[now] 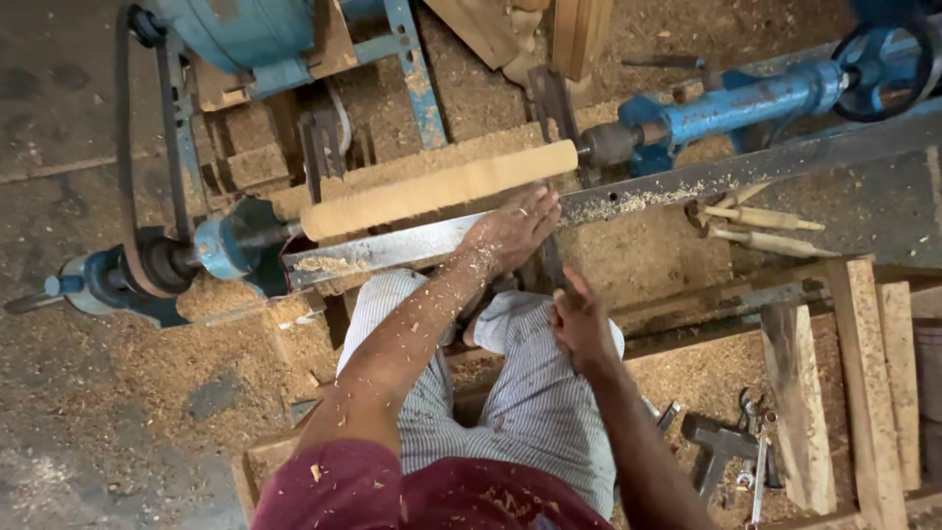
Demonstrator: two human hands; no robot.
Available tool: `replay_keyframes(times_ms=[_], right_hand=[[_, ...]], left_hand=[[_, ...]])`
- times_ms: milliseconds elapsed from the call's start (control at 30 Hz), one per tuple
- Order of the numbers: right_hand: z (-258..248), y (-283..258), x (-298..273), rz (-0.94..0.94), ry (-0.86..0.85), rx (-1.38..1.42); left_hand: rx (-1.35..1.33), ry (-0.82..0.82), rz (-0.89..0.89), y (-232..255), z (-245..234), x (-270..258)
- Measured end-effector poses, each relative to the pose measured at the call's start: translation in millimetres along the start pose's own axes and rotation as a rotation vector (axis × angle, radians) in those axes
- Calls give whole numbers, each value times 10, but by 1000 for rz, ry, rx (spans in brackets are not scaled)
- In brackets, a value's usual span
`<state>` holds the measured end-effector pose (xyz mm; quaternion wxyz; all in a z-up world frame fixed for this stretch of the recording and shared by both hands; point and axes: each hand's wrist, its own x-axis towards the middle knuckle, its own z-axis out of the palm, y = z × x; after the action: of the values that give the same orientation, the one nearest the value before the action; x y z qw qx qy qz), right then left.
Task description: The person operates a wood lathe to shape a cylindrical wooden blank. Using a chisel, they smooth and refine the surface of the rotating wood, generating wood shavings.
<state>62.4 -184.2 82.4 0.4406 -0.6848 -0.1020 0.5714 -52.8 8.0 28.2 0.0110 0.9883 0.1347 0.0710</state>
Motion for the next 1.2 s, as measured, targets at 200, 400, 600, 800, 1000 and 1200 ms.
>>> replay_keyframes(times_ms=[200, 400, 600, 800, 1000, 1200], right_hand=[[-321, -31, 183, -446, -110, -460], [-361, -704, 99, 78, -114, -414], [-361, -782, 44, 93, -39, -439], [-295, -436, 3, 27, 58, -121], [-60, -217, -23, 6, 60, 54], [184, 107, -13, -110, 80, 124]], left_hand=[[63, 110, -29, 11, -229, -33], [197, 99, -66, 32, -278, -106], [102, 214, -112, 68, -87, -1], [26, 208, -45, 110, -14, 197], [-250, 109, -64, 59, 30, 234], [-90, 163, 21, 14, 105, 146]])
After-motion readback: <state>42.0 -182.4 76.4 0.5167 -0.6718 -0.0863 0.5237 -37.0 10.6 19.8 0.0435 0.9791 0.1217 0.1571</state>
